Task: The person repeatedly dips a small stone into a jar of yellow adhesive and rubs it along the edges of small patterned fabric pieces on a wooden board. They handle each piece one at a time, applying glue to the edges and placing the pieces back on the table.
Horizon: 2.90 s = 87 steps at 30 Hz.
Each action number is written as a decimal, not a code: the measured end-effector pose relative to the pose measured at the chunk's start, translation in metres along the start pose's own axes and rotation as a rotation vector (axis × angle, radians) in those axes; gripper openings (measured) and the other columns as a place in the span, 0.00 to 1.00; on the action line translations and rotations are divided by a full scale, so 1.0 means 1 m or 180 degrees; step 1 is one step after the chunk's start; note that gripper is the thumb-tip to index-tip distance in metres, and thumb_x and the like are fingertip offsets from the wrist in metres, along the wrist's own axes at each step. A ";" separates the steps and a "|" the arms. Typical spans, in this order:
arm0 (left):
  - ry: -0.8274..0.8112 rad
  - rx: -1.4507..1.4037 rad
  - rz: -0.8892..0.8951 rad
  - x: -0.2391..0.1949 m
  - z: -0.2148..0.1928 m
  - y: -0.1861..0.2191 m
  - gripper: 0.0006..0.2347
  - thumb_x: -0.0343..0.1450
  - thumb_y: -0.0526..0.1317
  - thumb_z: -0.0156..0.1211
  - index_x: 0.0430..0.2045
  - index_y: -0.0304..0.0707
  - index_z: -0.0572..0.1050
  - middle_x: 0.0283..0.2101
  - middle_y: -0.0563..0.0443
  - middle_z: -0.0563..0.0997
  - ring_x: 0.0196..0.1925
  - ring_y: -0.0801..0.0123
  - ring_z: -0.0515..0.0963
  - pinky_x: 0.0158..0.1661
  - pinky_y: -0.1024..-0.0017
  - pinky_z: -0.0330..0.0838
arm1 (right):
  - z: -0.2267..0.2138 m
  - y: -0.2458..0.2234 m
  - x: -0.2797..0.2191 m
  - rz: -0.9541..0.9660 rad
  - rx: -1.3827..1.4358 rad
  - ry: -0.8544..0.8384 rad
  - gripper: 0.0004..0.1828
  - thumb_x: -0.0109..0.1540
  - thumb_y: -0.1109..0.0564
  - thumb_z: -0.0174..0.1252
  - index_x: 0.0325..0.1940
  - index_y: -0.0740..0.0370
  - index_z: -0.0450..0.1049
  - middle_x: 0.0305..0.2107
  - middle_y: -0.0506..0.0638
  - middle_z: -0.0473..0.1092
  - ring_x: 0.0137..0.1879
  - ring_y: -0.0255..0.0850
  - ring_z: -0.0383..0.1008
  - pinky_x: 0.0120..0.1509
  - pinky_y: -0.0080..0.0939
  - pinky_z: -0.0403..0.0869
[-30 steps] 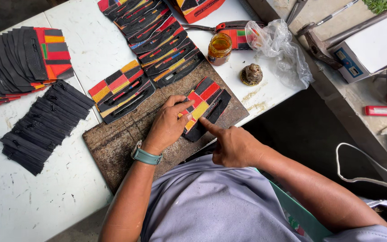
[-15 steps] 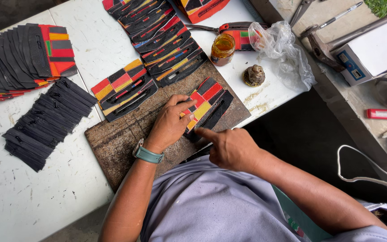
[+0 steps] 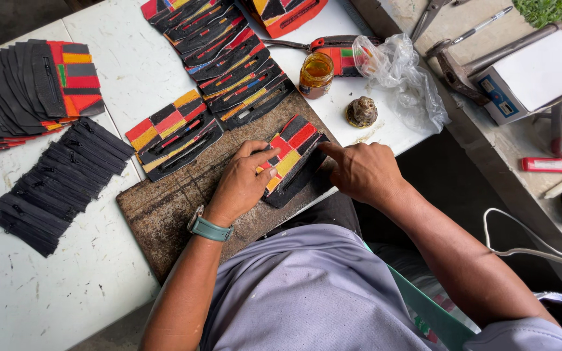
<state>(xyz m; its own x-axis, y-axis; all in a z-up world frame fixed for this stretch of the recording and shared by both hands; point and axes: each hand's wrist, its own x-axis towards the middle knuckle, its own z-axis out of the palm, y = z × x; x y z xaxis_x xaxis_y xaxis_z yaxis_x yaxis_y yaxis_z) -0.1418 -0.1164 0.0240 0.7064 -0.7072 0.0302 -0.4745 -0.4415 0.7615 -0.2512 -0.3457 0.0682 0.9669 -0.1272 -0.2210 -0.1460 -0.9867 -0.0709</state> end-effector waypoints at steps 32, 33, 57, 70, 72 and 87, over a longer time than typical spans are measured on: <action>0.0052 -0.0233 -0.0141 0.004 -0.004 0.007 0.17 0.68 0.36 0.63 0.53 0.37 0.78 0.58 0.40 0.75 0.60 0.50 0.75 0.59 0.61 0.69 | -0.045 0.039 0.146 -0.0035 -0.0274 0.0078 0.27 0.44 0.42 0.75 0.45 0.52 0.85 0.62 0.50 0.61 0.64 0.48 0.57 0.65 0.51 0.59; 0.0008 -0.0230 -0.0141 0.006 -0.004 0.008 0.18 0.68 0.36 0.63 0.53 0.37 0.77 0.59 0.40 0.74 0.61 0.50 0.75 0.59 0.61 0.69 | -0.047 0.042 0.144 0.0021 -0.0059 0.0140 0.27 0.44 0.44 0.74 0.46 0.49 0.85 0.60 0.48 0.63 0.63 0.48 0.58 0.64 0.50 0.60; -0.0054 -0.0284 0.0024 0.006 -0.004 -0.008 0.18 0.68 0.37 0.65 0.54 0.37 0.77 0.60 0.39 0.73 0.63 0.50 0.73 0.60 0.62 0.67 | -0.021 0.013 -0.016 -0.0264 0.4566 -0.0759 0.57 0.51 0.63 0.58 0.82 0.51 0.42 0.31 0.54 0.73 0.34 0.34 0.71 0.38 0.32 0.72; -0.0074 -0.0190 0.0102 0.001 -0.001 -0.006 0.19 0.68 0.36 0.66 0.55 0.38 0.77 0.61 0.38 0.72 0.64 0.49 0.72 0.62 0.62 0.67 | 0.002 0.010 -0.022 0.0103 0.4286 -0.1345 0.61 0.49 0.63 0.57 0.82 0.48 0.35 0.24 0.55 0.77 0.23 0.32 0.67 0.25 0.32 0.66; -0.0073 -0.0167 0.0111 0.002 -0.001 -0.006 0.19 0.68 0.35 0.66 0.55 0.38 0.77 0.61 0.37 0.71 0.64 0.49 0.72 0.62 0.62 0.67 | -0.003 0.006 -0.020 0.0151 0.4135 -0.1335 0.61 0.49 0.63 0.58 0.82 0.49 0.35 0.24 0.55 0.77 0.24 0.32 0.69 0.26 0.33 0.67; -0.0114 -0.0145 0.0006 0.001 -0.004 -0.002 0.20 0.67 0.35 0.67 0.55 0.38 0.77 0.63 0.37 0.70 0.66 0.49 0.71 0.63 0.61 0.67 | -0.026 -0.026 -0.027 0.0019 0.2214 -0.0784 0.56 0.50 0.57 0.62 0.79 0.59 0.42 0.25 0.56 0.78 0.34 0.45 0.82 0.46 0.42 0.78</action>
<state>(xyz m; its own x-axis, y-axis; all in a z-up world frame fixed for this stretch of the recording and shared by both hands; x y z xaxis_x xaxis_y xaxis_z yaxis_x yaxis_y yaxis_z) -0.1379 -0.1142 0.0247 0.6860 -0.7276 0.0092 -0.4510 -0.4152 0.7901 -0.2681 -0.3190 0.1016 0.9027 -0.0254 -0.4294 -0.3291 -0.6837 -0.6514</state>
